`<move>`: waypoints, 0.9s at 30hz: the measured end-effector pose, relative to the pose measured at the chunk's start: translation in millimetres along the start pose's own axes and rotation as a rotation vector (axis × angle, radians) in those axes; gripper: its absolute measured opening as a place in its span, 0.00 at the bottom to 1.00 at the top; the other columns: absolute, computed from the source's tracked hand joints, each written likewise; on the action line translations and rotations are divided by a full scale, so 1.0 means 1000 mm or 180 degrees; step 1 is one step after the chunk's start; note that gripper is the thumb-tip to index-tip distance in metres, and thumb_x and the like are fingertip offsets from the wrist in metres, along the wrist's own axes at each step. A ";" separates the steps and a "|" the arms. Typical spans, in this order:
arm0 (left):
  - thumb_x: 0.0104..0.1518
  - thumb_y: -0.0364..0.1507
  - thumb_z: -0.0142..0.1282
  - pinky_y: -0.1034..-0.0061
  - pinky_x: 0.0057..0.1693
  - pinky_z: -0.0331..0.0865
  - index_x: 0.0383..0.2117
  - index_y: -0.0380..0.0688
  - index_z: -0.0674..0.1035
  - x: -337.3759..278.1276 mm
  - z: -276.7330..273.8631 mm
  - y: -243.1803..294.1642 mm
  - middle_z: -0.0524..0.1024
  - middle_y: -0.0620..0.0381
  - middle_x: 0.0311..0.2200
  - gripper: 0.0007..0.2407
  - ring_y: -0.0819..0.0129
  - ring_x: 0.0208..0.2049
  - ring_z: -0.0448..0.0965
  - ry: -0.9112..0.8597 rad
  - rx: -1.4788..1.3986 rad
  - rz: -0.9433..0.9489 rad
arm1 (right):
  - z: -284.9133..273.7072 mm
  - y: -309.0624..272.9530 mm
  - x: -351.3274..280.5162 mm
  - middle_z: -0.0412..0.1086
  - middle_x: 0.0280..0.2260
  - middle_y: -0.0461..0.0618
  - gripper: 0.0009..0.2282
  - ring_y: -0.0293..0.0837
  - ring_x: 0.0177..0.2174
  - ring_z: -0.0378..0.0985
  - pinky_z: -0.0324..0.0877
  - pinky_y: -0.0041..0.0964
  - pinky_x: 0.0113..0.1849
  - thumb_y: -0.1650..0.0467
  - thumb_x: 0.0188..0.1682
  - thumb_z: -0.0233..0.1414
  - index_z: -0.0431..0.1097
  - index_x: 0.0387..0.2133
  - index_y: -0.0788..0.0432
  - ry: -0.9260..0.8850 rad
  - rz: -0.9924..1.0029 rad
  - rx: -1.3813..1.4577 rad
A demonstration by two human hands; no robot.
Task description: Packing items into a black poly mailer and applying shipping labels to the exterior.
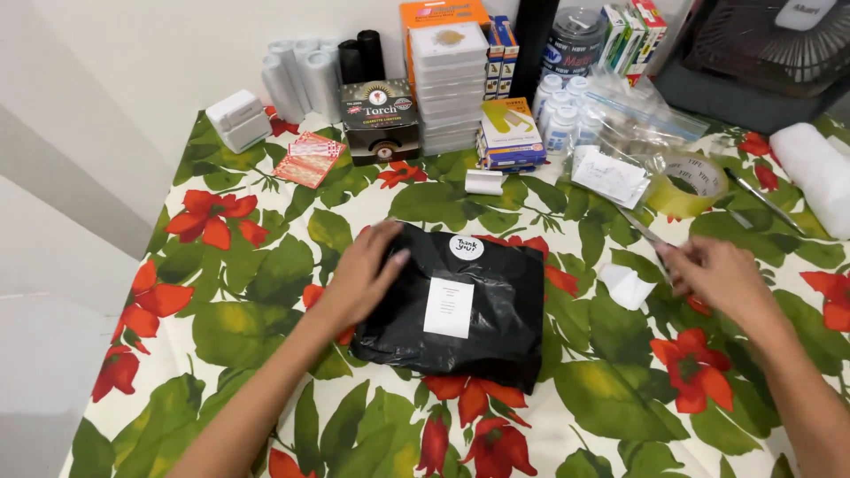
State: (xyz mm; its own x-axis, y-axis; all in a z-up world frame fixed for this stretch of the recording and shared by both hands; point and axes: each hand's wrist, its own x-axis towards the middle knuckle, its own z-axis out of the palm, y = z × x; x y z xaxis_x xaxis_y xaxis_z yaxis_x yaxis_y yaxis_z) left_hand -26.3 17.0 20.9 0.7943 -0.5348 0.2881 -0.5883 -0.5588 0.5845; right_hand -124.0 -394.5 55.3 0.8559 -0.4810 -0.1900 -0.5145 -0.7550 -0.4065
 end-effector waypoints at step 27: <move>0.59 0.44 0.33 0.41 0.61 0.39 0.58 0.48 0.60 -0.033 0.024 0.047 0.55 0.51 0.60 0.23 0.58 0.62 0.54 0.0076 0.0548 0.0554 | 0.040 0.014 0.007 0.77 0.29 0.58 0.20 0.49 0.25 0.82 0.72 0.40 0.25 0.61 0.47 0.48 0.60 0.47 0.61 -0.0241 -0.0078 -0.0112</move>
State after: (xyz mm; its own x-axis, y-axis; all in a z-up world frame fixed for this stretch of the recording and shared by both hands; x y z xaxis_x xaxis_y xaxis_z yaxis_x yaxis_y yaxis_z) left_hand -83.9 -7.2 20.4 0.6809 -0.6185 0.3921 -0.7321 -0.5604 0.3873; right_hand -123.2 -390.3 12.3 0.8690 -0.4281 -0.2480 -0.4938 -0.7820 -0.3804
